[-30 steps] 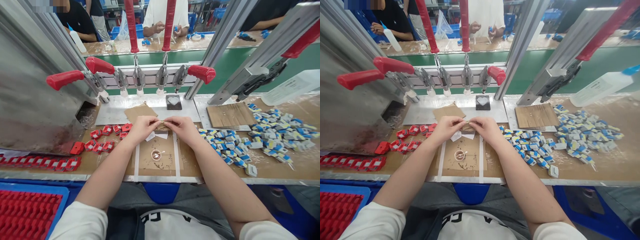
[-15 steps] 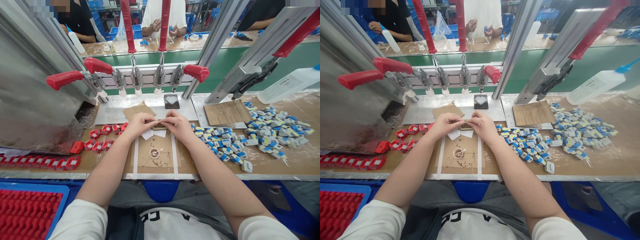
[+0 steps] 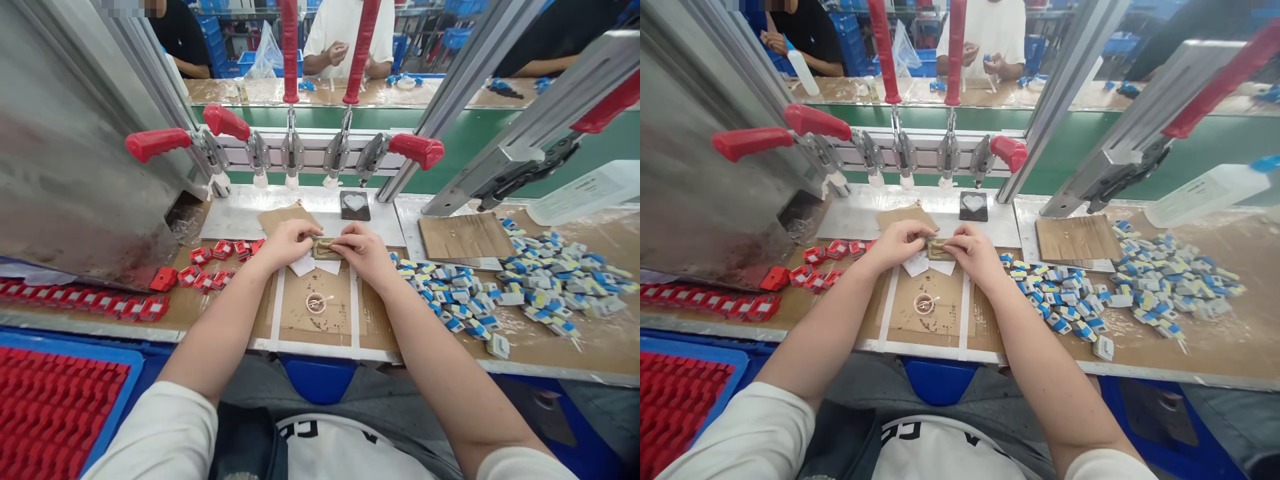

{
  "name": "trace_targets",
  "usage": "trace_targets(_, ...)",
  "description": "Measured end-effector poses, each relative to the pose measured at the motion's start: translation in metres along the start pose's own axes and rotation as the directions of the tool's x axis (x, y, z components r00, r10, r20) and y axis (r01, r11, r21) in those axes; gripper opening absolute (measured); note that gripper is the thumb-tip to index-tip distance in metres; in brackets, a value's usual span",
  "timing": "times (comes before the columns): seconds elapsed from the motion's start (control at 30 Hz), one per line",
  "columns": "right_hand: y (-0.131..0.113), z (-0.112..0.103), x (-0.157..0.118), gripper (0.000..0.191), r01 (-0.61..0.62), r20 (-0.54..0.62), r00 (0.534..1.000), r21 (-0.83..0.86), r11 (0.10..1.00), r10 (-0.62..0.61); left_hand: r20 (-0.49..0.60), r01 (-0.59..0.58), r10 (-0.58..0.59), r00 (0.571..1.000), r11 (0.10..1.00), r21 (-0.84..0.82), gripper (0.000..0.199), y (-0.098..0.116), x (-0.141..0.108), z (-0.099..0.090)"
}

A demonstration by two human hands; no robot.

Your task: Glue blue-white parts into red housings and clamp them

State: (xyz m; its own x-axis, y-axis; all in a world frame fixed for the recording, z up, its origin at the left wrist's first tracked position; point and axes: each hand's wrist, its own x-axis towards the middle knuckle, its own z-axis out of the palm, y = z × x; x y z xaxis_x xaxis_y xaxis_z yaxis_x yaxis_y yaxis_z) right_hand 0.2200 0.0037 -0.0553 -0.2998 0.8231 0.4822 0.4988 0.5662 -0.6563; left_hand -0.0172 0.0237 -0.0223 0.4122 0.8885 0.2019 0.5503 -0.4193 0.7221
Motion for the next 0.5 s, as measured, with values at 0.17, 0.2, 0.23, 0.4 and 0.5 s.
trace_targets(0.17, 0.002, 0.004, -0.002, 0.018, 0.064, -0.029, 0.997, -0.109, 0.992, -0.067, 0.059, -0.073, 0.072, 0.996, 0.997, 0.012, 0.03, -0.003, -0.001, 0.002)
trace_targets(0.2, 0.002, 0.004, -0.003, 0.019, 0.076, -0.026, 0.996, -0.13, 0.989, -0.08, 0.067, -0.118, 0.116, 0.991, 0.993, 0.013, 0.027, -0.005, -0.001, 0.002)
trace_targets(0.23, 0.002, 0.005, -0.004, 0.019, 0.088, -0.022, 0.996, -0.152, 0.985, -0.092, 0.07, -0.165, 0.163, 0.984, 0.986, 0.02, 0.024, -0.007, 0.0, 0.003)
trace_targets(0.4, -0.003, 0.006, -0.008, 0.023, 0.1, -0.019, 0.994, -0.241, 0.965, -0.108, 0.046, -0.287, 0.283, 0.958, 0.946, 0.148, 0.014, -0.015, 0.003, 0.01)
trace_targets(0.5, -0.007, 0.003, -0.007, 0.022, 0.082, -0.027, 0.996, -0.203, 0.976, -0.089, 0.033, -0.301, 0.3, 0.953, 0.937, 0.176, 0.012, -0.013, 0.004, 0.009)
